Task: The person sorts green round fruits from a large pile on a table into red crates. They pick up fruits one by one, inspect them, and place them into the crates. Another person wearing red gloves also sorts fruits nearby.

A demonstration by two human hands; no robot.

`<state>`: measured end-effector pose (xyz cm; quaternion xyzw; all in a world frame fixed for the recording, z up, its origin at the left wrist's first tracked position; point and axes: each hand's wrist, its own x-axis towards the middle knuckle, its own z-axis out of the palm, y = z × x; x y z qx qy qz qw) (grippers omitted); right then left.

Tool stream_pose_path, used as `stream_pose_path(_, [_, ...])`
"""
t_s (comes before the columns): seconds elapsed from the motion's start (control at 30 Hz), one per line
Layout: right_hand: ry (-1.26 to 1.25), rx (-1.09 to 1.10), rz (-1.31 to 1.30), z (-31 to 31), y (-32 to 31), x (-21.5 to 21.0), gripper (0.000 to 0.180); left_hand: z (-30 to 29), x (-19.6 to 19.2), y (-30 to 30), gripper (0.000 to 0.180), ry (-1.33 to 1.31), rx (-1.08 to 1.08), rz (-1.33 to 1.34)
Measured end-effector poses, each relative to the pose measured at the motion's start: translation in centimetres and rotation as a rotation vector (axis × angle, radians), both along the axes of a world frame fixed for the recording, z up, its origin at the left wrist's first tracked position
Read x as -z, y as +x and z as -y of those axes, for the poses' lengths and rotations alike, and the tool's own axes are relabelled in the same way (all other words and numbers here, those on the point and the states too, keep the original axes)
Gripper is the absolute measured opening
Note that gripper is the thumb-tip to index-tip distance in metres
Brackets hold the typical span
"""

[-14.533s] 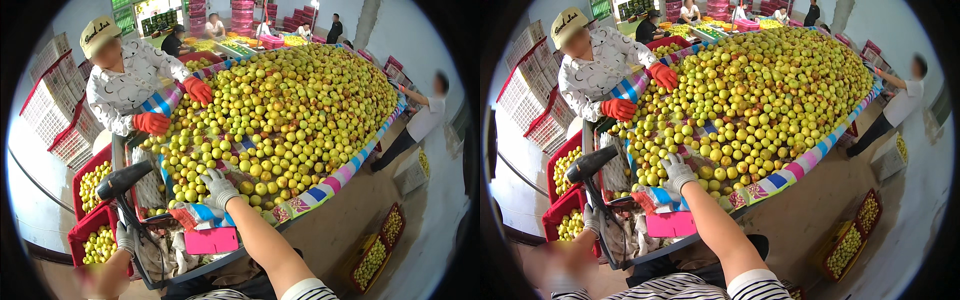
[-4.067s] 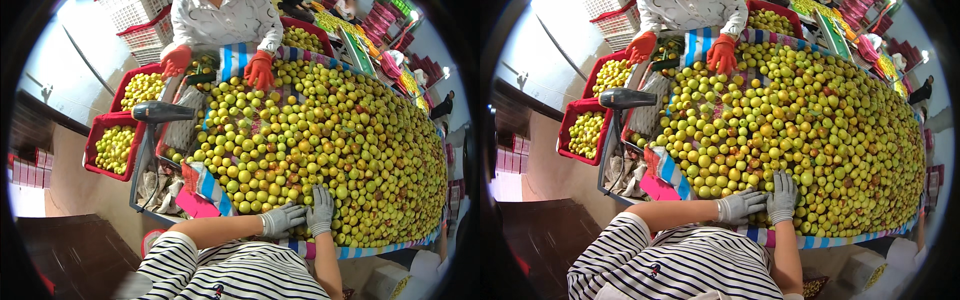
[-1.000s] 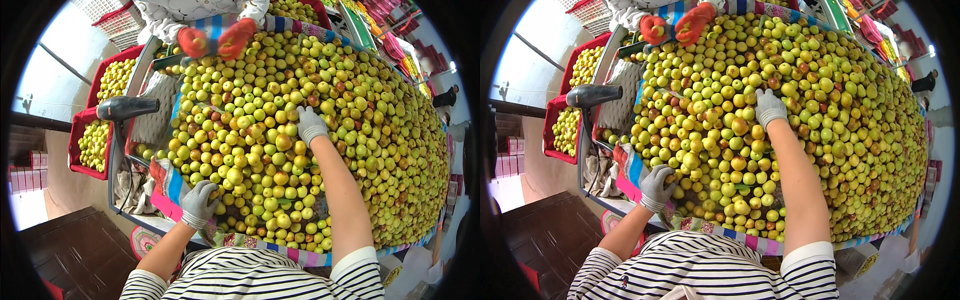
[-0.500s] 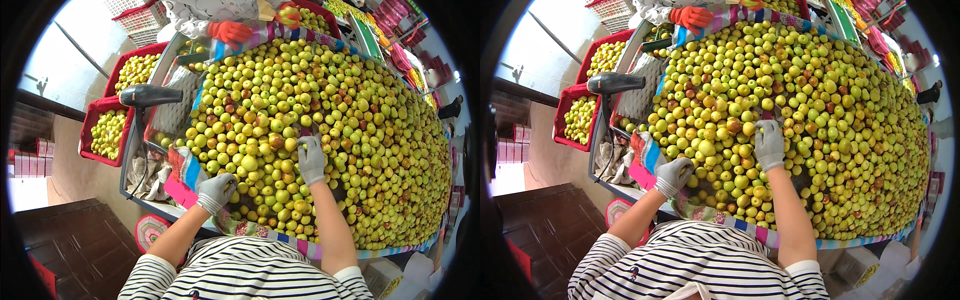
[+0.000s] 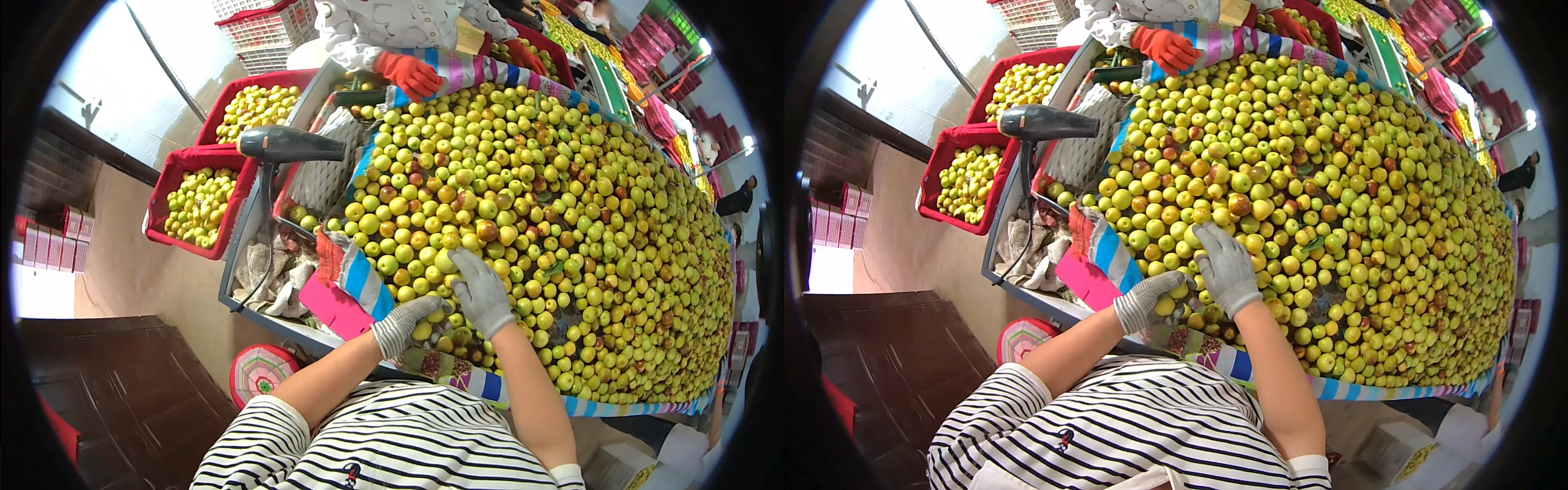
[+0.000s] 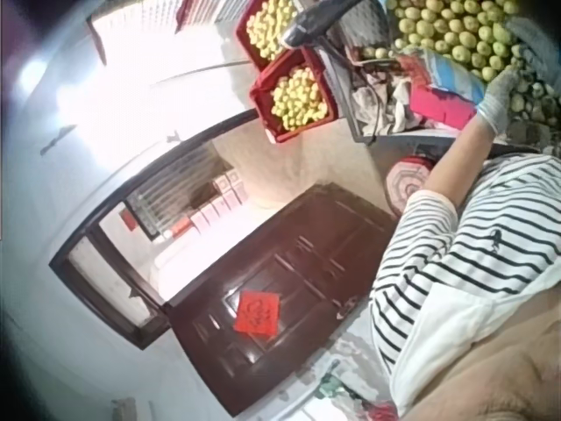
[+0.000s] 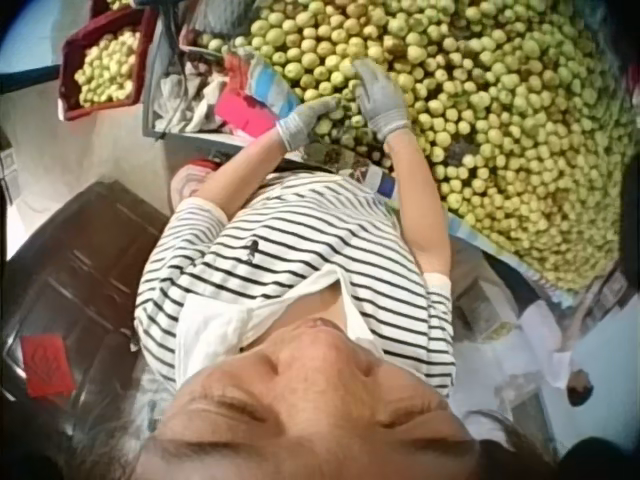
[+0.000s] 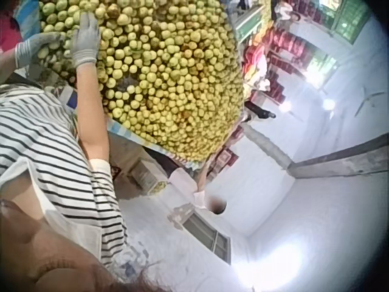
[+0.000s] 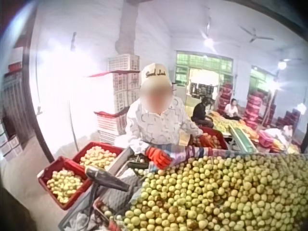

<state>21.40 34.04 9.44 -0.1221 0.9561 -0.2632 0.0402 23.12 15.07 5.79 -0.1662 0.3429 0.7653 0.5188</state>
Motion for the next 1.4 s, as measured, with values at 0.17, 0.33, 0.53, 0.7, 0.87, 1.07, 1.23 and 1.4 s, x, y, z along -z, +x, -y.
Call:
stream_pose_path(0.17, [0.430,-0.051,0.068,3.1,-1.0,3.0,0.049,3.0,-2.0,0.8,0.039,-0.045,-0.002,-0.145])
stream_pose_path(0.33, [0.231,0.065,0.014,3.4,-0.3,3.7,0.030,8.4,-1.4,0.2,0.048,-0.071,-0.093,-0.009])
stream_pose_path(0.53, [-0.250,0.275,0.001,1.6,1.7,3.0,0.023,14.2,-4.9,-8.3,0.032,-0.073,-0.283,-0.076])
stream_pose_path(0.7, [-0.538,0.493,0.096,0.3,3.9,3.2,0.020,22.1,-8.7,-22.4,0.051,0.217,-0.789,-0.530])
stream_pose_path(0.87, [-0.668,0.685,0.153,-1.3,5.7,2.4,0.018,19.1,-8.0,-28.4,0.037,0.024,-0.828,-0.507])
stream_pose_path(1.07, [-0.224,0.840,0.105,-7.0,10.0,0.0,0.043,1.3,-4.5,-12.0,0.059,-0.368,0.632,-1.768])
stream_pose_path(1.23, [0.075,1.157,0.465,-8.1,12.4,-2.9,0.068,-4.7,4.2,0.6,0.053,0.137,0.733,-2.104])
stream_pose_path(1.4, [0.182,1.113,0.495,-10.3,13.8,0.1,0.068,-7.9,6.3,-2.4,0.059,0.207,0.670,-2.219])
